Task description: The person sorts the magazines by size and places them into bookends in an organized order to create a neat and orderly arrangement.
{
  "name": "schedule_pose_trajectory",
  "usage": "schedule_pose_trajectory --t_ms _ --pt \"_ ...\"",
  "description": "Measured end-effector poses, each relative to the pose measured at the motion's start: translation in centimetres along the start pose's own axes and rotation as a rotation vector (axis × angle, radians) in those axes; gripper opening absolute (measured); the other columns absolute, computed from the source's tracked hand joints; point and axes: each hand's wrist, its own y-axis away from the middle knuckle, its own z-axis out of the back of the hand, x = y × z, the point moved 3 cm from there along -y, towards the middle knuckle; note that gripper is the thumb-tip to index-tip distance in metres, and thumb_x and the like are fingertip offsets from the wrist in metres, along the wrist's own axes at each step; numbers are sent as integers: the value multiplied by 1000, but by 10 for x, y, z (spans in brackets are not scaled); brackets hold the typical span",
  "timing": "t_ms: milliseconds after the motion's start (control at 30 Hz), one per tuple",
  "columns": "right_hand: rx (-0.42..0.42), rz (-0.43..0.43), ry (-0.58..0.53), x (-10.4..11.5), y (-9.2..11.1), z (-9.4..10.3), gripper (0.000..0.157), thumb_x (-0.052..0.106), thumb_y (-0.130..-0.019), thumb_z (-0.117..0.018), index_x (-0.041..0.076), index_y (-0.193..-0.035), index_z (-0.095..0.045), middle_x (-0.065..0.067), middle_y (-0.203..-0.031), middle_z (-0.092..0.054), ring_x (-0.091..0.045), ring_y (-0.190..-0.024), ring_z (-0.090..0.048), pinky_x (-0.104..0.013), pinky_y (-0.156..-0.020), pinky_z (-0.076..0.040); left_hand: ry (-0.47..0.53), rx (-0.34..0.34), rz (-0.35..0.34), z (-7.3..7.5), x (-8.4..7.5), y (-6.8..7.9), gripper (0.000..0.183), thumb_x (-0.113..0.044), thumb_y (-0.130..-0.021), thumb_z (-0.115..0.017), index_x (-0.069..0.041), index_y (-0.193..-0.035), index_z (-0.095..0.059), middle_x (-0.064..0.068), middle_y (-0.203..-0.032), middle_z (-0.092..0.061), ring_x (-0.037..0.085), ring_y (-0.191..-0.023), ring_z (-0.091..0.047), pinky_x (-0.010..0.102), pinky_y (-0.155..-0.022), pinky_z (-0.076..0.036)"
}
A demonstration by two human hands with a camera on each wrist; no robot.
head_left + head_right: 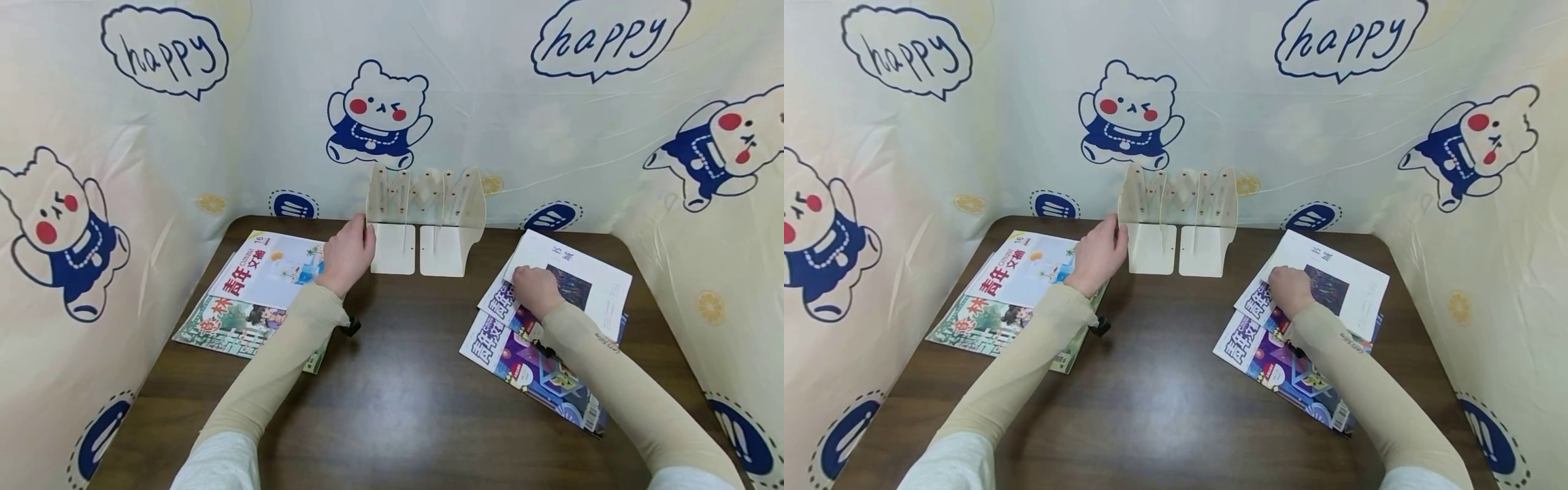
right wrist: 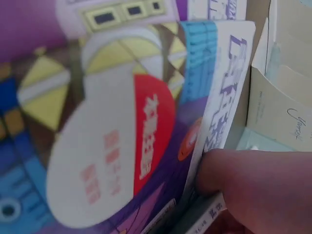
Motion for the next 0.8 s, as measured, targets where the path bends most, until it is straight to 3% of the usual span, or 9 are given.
schedule_pose_trajectory --t_ms 200,467,667,800 --pt "-72 51 83 9 1 3 14 3 -96 -67 -7 -89 -74 -18 -75 -69 -32 -64 -67 -50 -62 -60 17 17 0 1 -2 0 34 -34 -111 -42 -5 -117 -60 7 -83 -60 30 -66 -62 46 -56 -49" --pt "-53 71 128 9 -2 2 7 -4 -94 -69 -7 -96 -75 -21 -83 -72 -35 -72 -70 -50 -65 -61 9 15 -7 2 -3 0 33 -33 -111 -43 -5 -114 -59 8 -82 -59 31 -66 -62 48 -56 -49" --pt "-140 87 93 -1 5 9 27 -1 -97 -64 -20 -115 -61 -24 -76 -68 -36 -59 -65 -51 -58 -59 5 4 -12 4 -3 0 30 -30 -111 -45 -4 -112 -59 9 -80 -59 33 -66 -62 49 -56 -49" --pt "-161 72 8 -14 14 18 37 8 -98 -65 -16 -125 -56 -17 -69 -65 -28 -51 -57 -48 -55 -57 14 9 -11 4 -2 1 29 -28 -110 -46 -3 -112 -59 9 -80 -58 32 -65 -62 48 -55 -49"
